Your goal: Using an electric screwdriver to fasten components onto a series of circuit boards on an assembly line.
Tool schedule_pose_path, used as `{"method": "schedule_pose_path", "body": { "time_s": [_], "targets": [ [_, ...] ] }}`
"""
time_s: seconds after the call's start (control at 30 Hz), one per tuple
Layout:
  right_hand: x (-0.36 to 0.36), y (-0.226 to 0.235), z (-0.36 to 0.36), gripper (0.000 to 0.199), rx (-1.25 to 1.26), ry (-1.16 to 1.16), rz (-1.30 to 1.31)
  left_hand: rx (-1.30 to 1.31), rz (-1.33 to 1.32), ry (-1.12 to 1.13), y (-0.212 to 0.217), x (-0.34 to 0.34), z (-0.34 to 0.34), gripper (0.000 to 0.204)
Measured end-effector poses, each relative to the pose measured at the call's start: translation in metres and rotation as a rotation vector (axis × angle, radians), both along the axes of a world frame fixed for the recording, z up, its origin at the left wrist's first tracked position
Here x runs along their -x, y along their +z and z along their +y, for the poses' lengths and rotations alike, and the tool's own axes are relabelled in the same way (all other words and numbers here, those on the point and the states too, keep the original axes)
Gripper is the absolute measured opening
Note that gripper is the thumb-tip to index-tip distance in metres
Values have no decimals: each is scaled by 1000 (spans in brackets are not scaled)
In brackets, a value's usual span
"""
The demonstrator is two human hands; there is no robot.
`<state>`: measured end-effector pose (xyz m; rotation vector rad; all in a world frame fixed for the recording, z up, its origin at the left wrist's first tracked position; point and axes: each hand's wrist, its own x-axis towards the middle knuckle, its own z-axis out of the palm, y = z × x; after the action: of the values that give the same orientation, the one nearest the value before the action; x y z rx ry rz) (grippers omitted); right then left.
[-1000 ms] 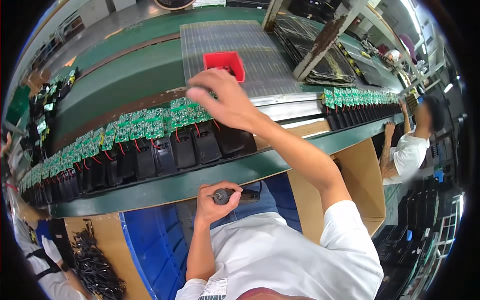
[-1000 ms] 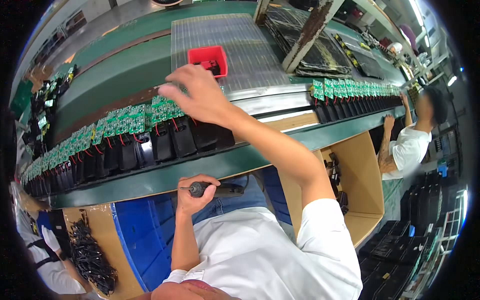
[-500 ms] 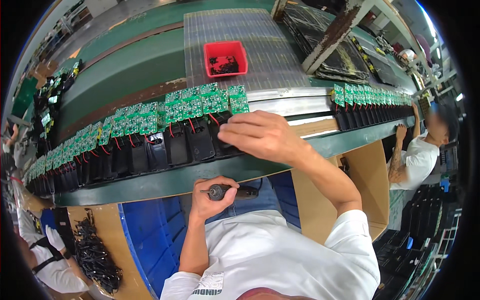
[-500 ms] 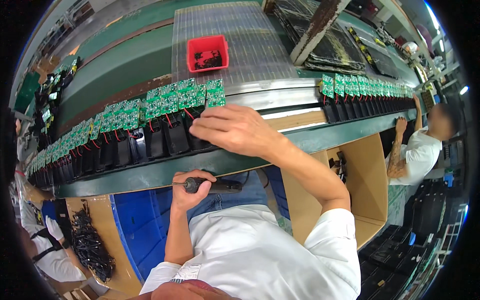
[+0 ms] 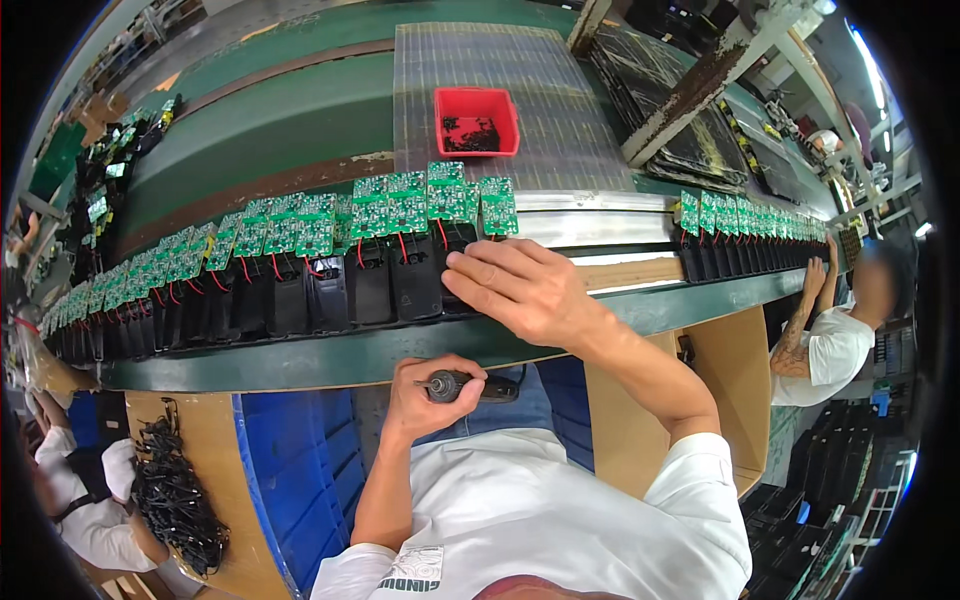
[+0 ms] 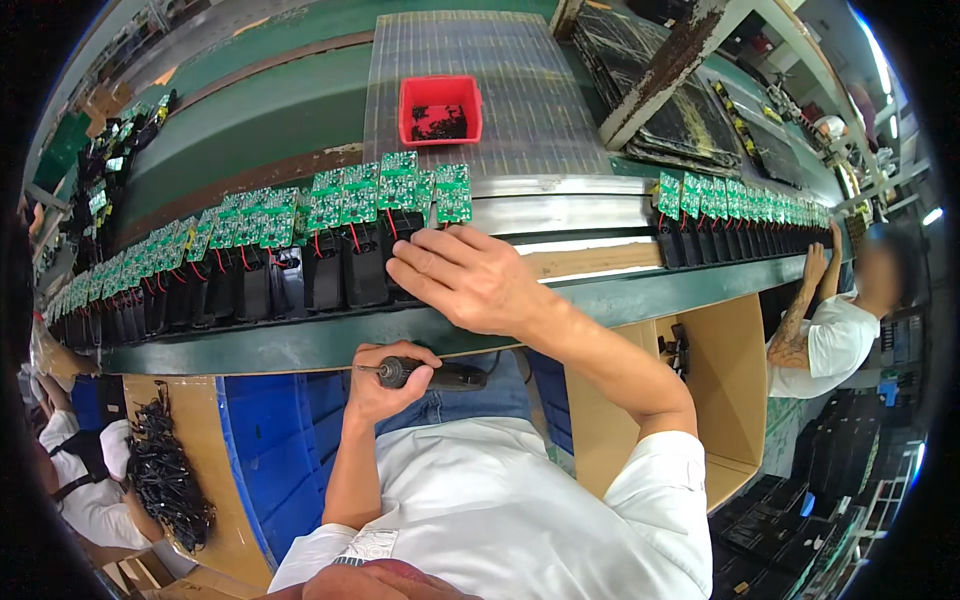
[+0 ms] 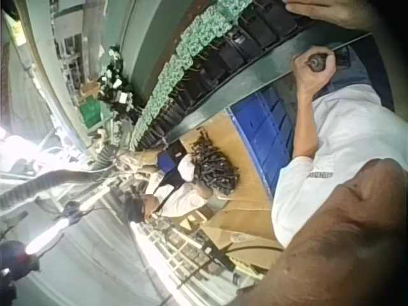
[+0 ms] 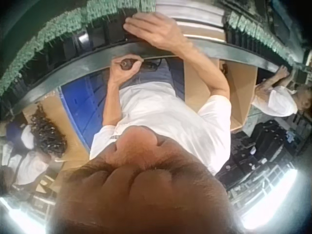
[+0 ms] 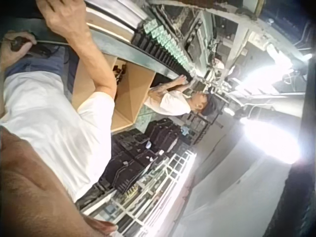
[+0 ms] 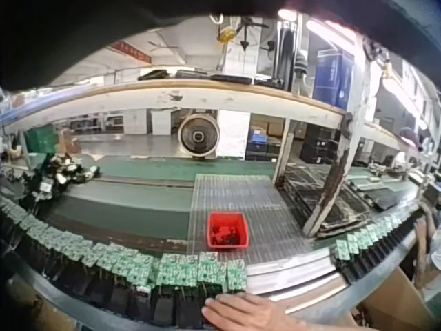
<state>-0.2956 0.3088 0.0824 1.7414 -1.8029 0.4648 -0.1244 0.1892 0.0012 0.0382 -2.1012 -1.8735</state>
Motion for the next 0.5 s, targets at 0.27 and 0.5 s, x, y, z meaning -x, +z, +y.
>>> {"method": "schedule_pose_path", "body": {
  "time_s": [0.27, 0.5],
  "targets": [
    [7, 15, -3, 59, 22, 47, -494, 56, -10, 39, -11, -11, -3, 7],
    [38, -12, -50, 50, 28, -8, -856, 103, 147, 233, -1, -20, -12, 5]
  ]
}}
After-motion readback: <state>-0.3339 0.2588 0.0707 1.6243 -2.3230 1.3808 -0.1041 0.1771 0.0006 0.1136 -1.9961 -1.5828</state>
